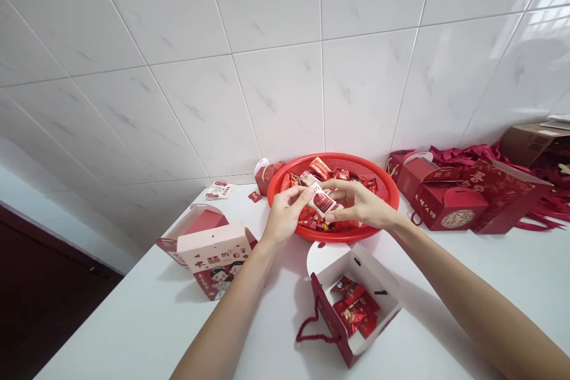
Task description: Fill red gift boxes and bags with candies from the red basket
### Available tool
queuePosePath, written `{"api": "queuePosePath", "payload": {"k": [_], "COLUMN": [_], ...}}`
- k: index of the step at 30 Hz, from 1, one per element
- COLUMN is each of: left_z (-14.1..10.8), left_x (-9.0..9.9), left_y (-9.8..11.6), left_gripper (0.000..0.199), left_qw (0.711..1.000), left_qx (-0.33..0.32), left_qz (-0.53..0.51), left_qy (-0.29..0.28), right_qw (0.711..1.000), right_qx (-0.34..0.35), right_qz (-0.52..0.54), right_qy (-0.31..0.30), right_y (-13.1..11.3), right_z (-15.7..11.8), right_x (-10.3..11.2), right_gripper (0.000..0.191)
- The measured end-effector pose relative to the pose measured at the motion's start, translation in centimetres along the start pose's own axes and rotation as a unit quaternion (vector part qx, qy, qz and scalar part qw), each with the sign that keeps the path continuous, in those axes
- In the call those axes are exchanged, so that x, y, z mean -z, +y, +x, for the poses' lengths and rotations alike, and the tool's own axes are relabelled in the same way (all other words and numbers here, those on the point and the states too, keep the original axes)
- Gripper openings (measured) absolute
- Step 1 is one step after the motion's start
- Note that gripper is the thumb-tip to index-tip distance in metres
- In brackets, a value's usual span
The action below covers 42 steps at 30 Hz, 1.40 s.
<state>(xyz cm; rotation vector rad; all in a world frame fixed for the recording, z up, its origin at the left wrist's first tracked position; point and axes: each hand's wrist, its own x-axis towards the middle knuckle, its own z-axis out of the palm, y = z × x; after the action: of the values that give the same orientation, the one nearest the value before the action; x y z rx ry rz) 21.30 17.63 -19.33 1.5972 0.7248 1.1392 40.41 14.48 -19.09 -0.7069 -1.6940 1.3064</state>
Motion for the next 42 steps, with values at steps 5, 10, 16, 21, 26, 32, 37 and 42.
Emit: {"api": "queuePosePath", "payload": {"k": [5,10,16,21,26,32,37,42], "left_z": [0.1,-0.2,-0.9,-1.0,-1.1,-1.1,-1.0,-1.0], "left_x": [0.1,0.0,-0.7,-0.7,-0.8,-0.7,-0.7,-0.8], "left_y": [0.2,-0.1,0.1,0.5,0.6,0.7,0.6,0.5], "left_gripper": [0.031,0.030,0.024,0.039,0.038,0.038,0.037,0.034], "left_qw": [1.000,0.989,0.912,0.876,0.869,0.870,0.874,0.873], "left_qx": [-0.003,-0.007,-0.018,-0.015,-0.001,0.012,0.008,0.007], "left_qz": [0.015,0.145,0.403,0.466,0.477,0.478,0.471,0.472], "left_qy": [-0.003,-0.021,-0.076,-0.123,-0.133,-0.122,-0.118,-0.119], "right_qw": [1.000,0.973,0.886,0.847,0.871,0.885,0.875,0.820], "right_qx": [-0.007,0.022,-0.096,-0.204,-0.163,-0.097,-0.071,-0.196], "right_qz": [-0.020,-0.035,-0.292,-0.483,-0.459,-0.456,-0.473,-0.532], "right_qy": [-0.001,0.228,0.348,0.085,-0.070,-0.010,0.077,0.077], "right_y": [-0.3,0.5,1.2,0.3,0.3,0.7,0.7,0.5], "right_z": [0.0,0.4,0.1,-0.5,-0.5,-1.0,-1.1,-0.7], "right_x": [-0.3,0.6,3.4,3.5,3.0,3.3,3.2,2.8], "right_gripper": [0.062,0.031,0.022,0.030,0.027,0.044,0.066,0.035]}}
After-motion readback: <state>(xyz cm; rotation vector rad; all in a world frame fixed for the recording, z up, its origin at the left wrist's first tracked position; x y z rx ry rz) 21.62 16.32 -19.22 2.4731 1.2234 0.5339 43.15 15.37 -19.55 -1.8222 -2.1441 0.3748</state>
